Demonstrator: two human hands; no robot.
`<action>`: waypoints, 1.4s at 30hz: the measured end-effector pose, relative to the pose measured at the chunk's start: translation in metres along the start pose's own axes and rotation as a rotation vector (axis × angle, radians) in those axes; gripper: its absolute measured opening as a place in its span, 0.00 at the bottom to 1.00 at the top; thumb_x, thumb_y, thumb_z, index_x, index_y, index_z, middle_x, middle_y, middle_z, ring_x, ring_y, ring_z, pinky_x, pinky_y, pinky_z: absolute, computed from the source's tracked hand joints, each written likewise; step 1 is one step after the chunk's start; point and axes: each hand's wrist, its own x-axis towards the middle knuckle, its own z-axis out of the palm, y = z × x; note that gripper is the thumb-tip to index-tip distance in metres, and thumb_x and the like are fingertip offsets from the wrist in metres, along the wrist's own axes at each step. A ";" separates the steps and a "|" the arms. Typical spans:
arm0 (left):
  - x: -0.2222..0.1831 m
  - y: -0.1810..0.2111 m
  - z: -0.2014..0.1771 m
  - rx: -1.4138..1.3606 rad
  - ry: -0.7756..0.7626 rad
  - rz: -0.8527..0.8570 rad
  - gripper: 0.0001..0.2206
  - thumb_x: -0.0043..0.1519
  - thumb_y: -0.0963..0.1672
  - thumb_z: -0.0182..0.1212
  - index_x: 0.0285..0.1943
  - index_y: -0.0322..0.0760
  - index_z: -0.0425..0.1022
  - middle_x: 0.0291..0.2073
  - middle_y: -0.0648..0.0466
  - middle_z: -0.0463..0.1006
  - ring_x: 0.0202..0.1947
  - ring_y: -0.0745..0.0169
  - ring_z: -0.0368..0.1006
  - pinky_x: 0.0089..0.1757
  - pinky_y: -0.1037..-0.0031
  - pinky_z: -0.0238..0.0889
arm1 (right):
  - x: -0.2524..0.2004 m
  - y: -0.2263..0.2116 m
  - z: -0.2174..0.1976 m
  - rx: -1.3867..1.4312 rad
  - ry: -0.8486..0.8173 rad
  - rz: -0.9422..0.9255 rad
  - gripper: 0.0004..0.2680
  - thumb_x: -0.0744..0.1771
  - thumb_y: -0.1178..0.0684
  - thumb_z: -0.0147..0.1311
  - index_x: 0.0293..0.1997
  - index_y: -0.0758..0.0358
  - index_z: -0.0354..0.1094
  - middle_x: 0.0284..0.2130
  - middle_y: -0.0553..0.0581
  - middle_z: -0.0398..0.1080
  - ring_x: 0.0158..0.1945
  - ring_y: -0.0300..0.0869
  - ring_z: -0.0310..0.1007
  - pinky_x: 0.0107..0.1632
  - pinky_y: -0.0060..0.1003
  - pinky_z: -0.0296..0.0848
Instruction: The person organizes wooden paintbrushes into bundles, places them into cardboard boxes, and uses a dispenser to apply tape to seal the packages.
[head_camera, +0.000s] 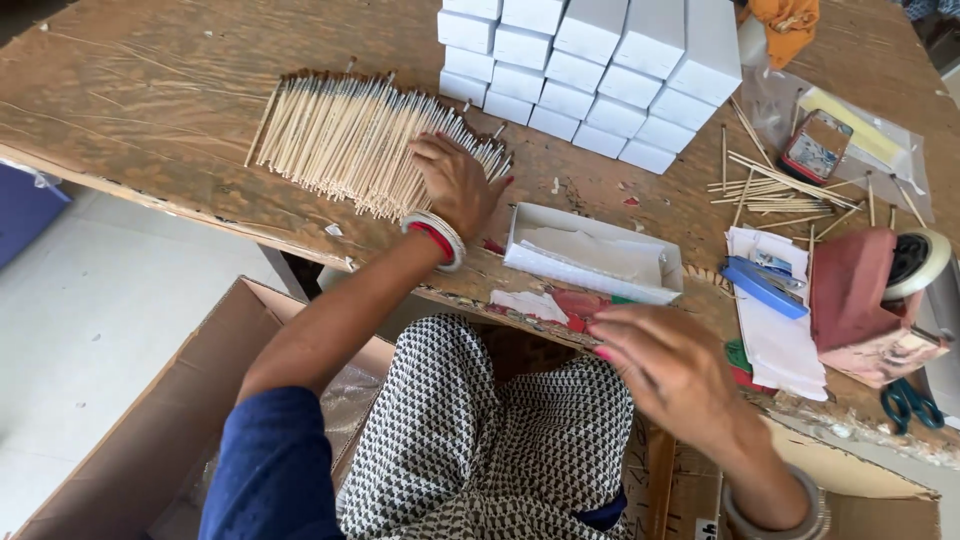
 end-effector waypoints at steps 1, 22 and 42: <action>-0.009 0.012 -0.006 0.067 -0.112 0.009 0.49 0.59 0.65 0.44 0.66 0.11 0.52 0.63 0.22 0.63 0.62 0.23 0.64 0.57 0.48 0.65 | -0.001 -0.012 0.008 -0.004 0.046 -0.121 0.05 0.65 0.59 0.62 0.43 0.63 0.76 0.40 0.58 0.78 0.42 0.44 0.80 0.44 0.39 0.83; -0.004 -0.073 -0.068 -1.338 0.284 0.419 0.30 0.51 0.36 0.65 0.66 0.27 0.61 0.43 0.45 0.78 0.36 0.61 0.78 0.41 0.70 0.76 | -0.128 -0.057 0.018 0.346 0.149 0.704 0.06 0.61 0.64 0.61 0.39 0.64 0.80 0.39 0.58 0.82 0.42 0.43 0.85 0.40 0.35 0.85; -0.363 0.011 0.073 -1.753 -1.876 0.339 0.38 0.53 0.45 0.77 0.66 0.31 0.53 0.58 0.38 0.63 0.59 0.44 0.69 0.54 0.57 0.71 | -0.169 -0.106 0.156 1.669 0.027 1.087 0.21 0.64 0.53 0.69 0.57 0.72 0.64 0.42 0.67 0.74 0.46 0.53 0.80 0.53 0.51 0.82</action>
